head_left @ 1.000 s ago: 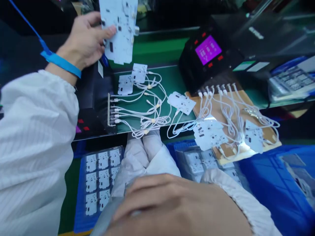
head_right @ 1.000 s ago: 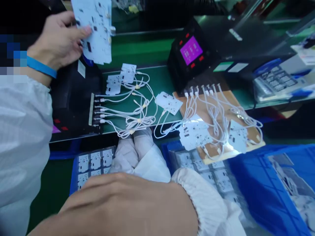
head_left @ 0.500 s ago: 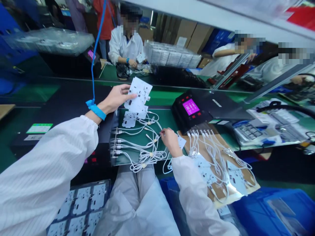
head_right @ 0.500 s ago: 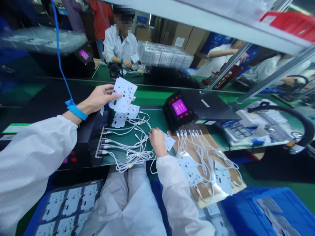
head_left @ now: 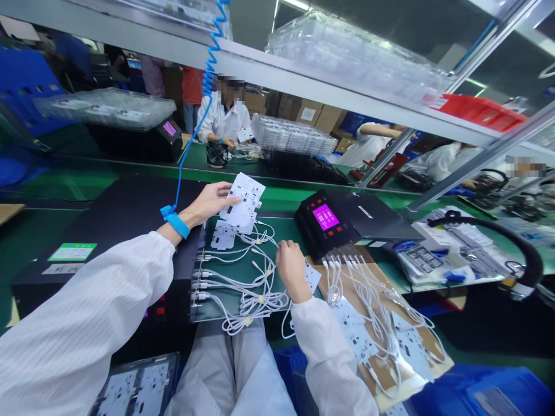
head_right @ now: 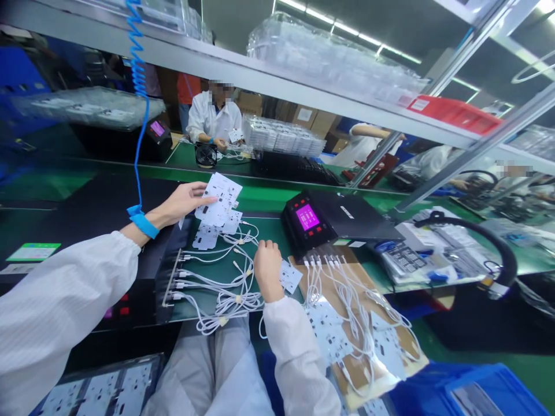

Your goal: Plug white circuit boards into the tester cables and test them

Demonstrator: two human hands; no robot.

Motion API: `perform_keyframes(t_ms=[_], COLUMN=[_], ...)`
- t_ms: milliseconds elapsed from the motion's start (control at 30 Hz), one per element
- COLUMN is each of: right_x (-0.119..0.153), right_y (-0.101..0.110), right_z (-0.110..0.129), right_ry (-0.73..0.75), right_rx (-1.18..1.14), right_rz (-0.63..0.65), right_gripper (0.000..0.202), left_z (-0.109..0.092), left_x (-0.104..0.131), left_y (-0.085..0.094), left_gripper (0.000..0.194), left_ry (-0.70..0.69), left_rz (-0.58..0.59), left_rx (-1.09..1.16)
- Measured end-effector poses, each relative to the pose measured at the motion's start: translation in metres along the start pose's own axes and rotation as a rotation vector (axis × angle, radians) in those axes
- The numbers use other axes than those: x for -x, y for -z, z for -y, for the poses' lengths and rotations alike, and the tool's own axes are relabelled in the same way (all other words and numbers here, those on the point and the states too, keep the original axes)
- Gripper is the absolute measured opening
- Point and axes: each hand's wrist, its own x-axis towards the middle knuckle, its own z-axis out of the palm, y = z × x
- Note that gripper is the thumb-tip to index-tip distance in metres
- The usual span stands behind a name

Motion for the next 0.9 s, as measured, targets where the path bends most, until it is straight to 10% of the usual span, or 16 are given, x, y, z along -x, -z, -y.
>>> perform_keyframes(t_ms=[133,467,667,900], right_x=[-0.002,-0.002,0.009,0.013], right_y=[-0.013,-0.019,-0.015,-0.019], right_z=[0.015,0.021,0.003,0.017], right_ry=[0.264,0.231,0.153,-0.057], right_rx=[-0.056,-0.089,-0.959,-1.532], right_rz=[0.081,0.015,-0.217,-0.212], right_gripper=[0.028,0.032,0.010,0.031], left_z=[-0.003,-0.007,-0.001,-0.004], left_x=[0.002,0.005,0.012,0.020], left_y=[-0.003,-0.002,-0.012,-0.023], left_gripper=[0.071,0.099,0.098,0.103], left_ry=[0.007,0.030,0.012,0.048], left_rz=[0.005,0.065,0.182,0.261], left_rx=[-0.022,-0.299,-0.386,-0.361])
